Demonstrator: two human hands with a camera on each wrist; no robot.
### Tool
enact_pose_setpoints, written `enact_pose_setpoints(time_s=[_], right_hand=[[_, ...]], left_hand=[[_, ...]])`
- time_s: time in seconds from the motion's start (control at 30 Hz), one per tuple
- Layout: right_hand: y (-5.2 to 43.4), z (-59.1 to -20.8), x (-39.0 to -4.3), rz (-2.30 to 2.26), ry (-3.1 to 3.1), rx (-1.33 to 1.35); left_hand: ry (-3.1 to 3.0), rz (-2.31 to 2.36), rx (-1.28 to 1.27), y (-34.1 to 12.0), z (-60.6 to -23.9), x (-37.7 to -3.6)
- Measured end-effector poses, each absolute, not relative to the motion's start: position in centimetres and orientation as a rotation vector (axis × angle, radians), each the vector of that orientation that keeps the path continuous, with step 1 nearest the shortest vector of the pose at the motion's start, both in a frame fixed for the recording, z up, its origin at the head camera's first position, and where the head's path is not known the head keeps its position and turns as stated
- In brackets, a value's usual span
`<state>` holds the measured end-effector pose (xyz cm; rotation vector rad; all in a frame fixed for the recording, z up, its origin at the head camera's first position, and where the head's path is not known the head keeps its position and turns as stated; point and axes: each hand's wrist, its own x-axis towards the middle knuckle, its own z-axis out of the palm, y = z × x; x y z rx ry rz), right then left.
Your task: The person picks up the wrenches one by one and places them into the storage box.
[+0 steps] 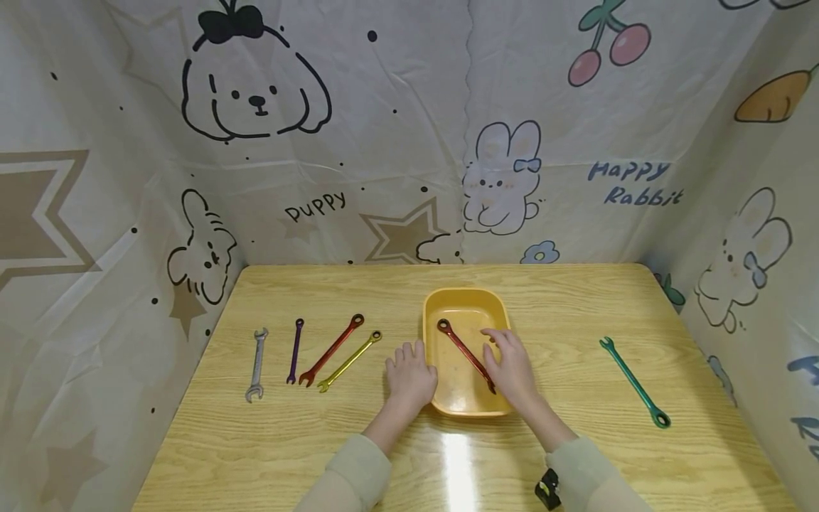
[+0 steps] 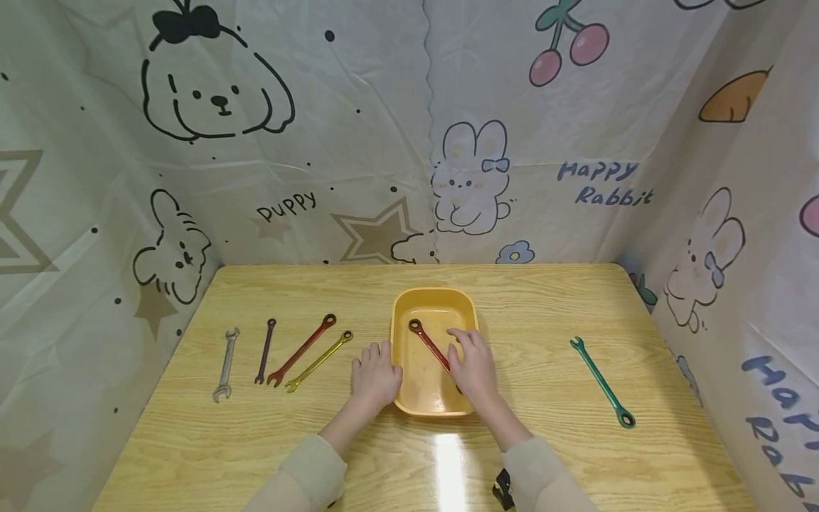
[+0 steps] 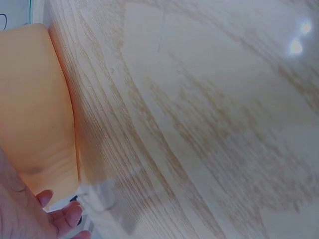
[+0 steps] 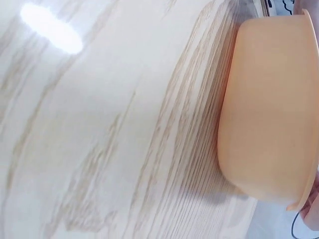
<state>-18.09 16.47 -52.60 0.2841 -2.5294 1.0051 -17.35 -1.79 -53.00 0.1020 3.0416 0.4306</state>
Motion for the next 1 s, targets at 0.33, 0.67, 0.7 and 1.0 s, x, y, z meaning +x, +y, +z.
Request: enact_pose_setpoints(time_s=[0.33,0.67,0.7,1.0], right_hand=[[18.0,-52.7,-18.1,0.993,-2.421,0.362],[19.4,-52.8,-18.2,0.989,-2.369,0.334],[19.6,-52.8,-18.2,0.989,-2.370,0.326],[21.1,-52.8,-18.3,0.982,-2.376,0.248]], left_hand=[[3.034,0.441,0.100,-1.8,-53.0,-17.3],[3.042,0.453,0.095,-1.7,-52.9,-17.3],[3.042,0.452,0.095,-1.7,-52.9,-17.3],[3.042,0.428,0.097,-1.7,-53.0,-17.4]])
